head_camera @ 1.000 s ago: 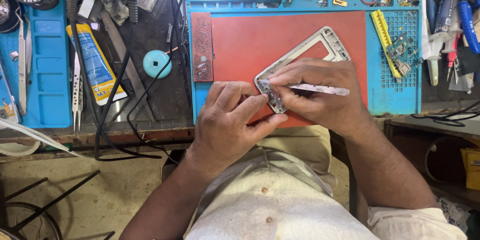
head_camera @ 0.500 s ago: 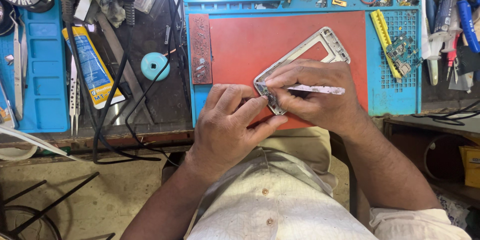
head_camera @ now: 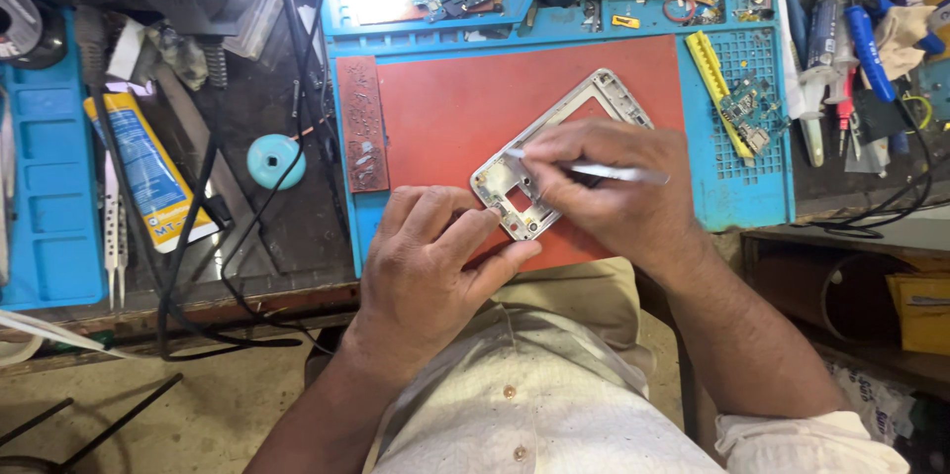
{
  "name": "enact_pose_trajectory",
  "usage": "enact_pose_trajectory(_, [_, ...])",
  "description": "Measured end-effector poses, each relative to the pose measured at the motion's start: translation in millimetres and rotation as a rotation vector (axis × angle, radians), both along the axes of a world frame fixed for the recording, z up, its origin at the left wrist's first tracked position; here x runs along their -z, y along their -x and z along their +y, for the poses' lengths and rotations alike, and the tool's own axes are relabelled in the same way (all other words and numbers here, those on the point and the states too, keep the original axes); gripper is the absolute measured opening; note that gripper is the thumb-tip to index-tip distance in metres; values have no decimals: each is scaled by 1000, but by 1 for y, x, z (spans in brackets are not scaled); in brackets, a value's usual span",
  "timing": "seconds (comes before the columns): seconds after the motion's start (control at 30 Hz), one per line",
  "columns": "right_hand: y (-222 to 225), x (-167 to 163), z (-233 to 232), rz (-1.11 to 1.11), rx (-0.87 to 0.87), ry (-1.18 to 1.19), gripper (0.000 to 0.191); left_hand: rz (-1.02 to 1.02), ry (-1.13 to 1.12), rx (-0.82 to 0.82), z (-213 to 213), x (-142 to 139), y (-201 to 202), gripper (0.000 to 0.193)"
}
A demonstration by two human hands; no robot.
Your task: The person holds a white smartphone frame and uses a metal pick to scrape and clean residue from the inner edges and corners. They rotate the frame to access different areas and continue scraping along the perimeter.
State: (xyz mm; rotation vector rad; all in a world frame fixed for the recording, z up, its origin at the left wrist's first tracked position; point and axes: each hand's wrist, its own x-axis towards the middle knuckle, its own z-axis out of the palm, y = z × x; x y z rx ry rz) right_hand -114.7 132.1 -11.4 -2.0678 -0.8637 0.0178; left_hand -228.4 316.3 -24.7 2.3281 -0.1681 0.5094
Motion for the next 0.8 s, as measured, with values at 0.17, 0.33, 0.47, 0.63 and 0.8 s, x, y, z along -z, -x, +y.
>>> enact_pose_trajectory(0.17, [-13, 6, -11, -41, 142, 49, 9, 11, -6, 0, 2, 6, -2, 34])
enact_pose_trajectory(0.33, [-32, 14, -23, 13, 273, -6, 9, 19, -16, 13, 6, 10, -2, 34])
enact_pose_trajectory(0.47, [-34, 23, -29, 83, 267, -103, 11, 24, -25, -2, 7, 11, 2, 34])
enact_pose_trajectory(0.63, [-31, 24, -31, 27, 282, -118, 11, 60, -15, -14, 9, 12, 13, 35])
enact_pose_trajectory(0.8, [-17, 17, -29, 48, 310, -128, 12, 19, -28, -21, 10, 6, 22, 37])
